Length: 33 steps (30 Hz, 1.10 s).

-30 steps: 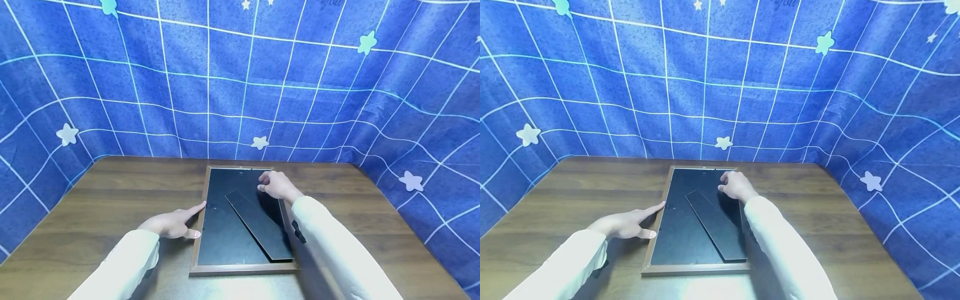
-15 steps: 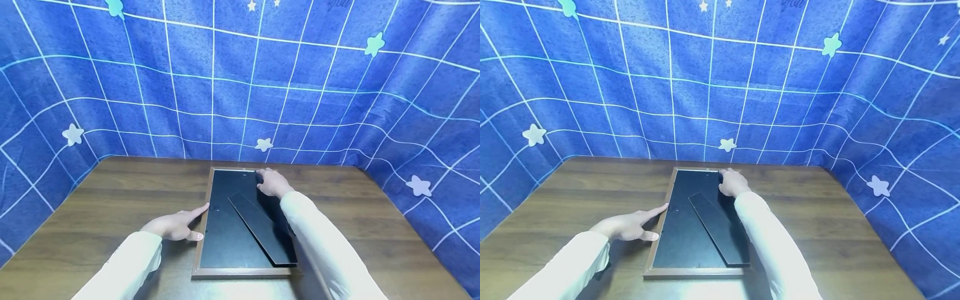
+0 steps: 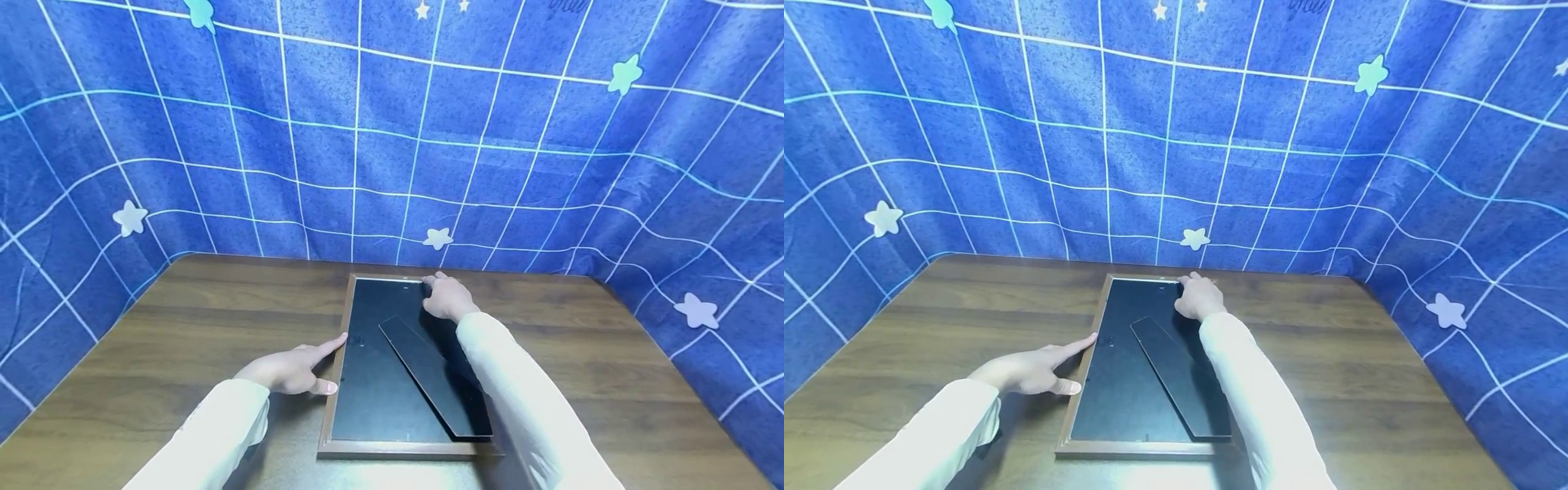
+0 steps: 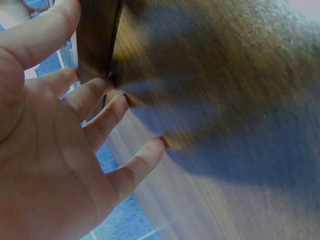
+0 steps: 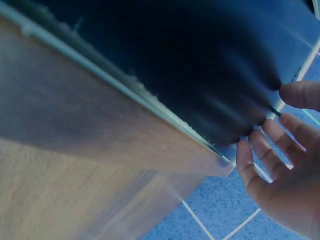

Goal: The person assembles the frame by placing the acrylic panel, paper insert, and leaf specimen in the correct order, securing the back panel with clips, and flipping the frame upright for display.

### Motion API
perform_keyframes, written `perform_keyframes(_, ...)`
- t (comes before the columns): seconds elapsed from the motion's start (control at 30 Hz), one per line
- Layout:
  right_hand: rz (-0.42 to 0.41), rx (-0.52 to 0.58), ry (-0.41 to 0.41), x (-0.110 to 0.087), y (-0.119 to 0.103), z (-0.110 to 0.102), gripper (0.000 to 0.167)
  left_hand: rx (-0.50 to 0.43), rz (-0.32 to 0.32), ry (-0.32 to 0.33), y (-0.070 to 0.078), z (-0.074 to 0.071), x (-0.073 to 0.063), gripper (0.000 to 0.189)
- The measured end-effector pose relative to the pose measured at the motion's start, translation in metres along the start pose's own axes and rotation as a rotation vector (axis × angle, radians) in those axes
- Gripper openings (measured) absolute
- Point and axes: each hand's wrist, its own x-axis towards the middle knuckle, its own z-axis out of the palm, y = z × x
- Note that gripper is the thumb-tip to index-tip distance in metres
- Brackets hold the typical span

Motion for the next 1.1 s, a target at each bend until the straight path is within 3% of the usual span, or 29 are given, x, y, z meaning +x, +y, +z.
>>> perform_keyframes(0.43, 0.057, 0.003, 0.029, 0.000, -0.013, -0.001, 0.054, 0.014, -0.003, -0.013, -0.005, -0.002, 0.001, 0.088)
perform_keyframes(0.77, 0.094, -0.006, -0.034, 0.003, -0.018, -0.006, 0.053, 0.009, -0.006, -0.011, -0.007, -0.003, -0.001, 0.089)
perform_keyframes(0.87, 0.068, -0.021, -0.077, 0.002, -0.011, -0.009, 0.058, 0.017, -0.008, -0.011, -0.005, -0.003, 0.000, 0.088)
perform_keyframes(0.97, -0.011, -0.031, -0.096, 0.001, 0.000, -0.010, 0.062, 0.021, -0.001, -0.012, -0.003, -0.002, 0.000, 0.088)
perform_keyframes(1.1, -0.104, 0.034, -0.028, -0.004, 0.019, -0.014, 0.063, 0.010, 0.011, -0.017, -0.004, 0.000, 0.001, 0.088)
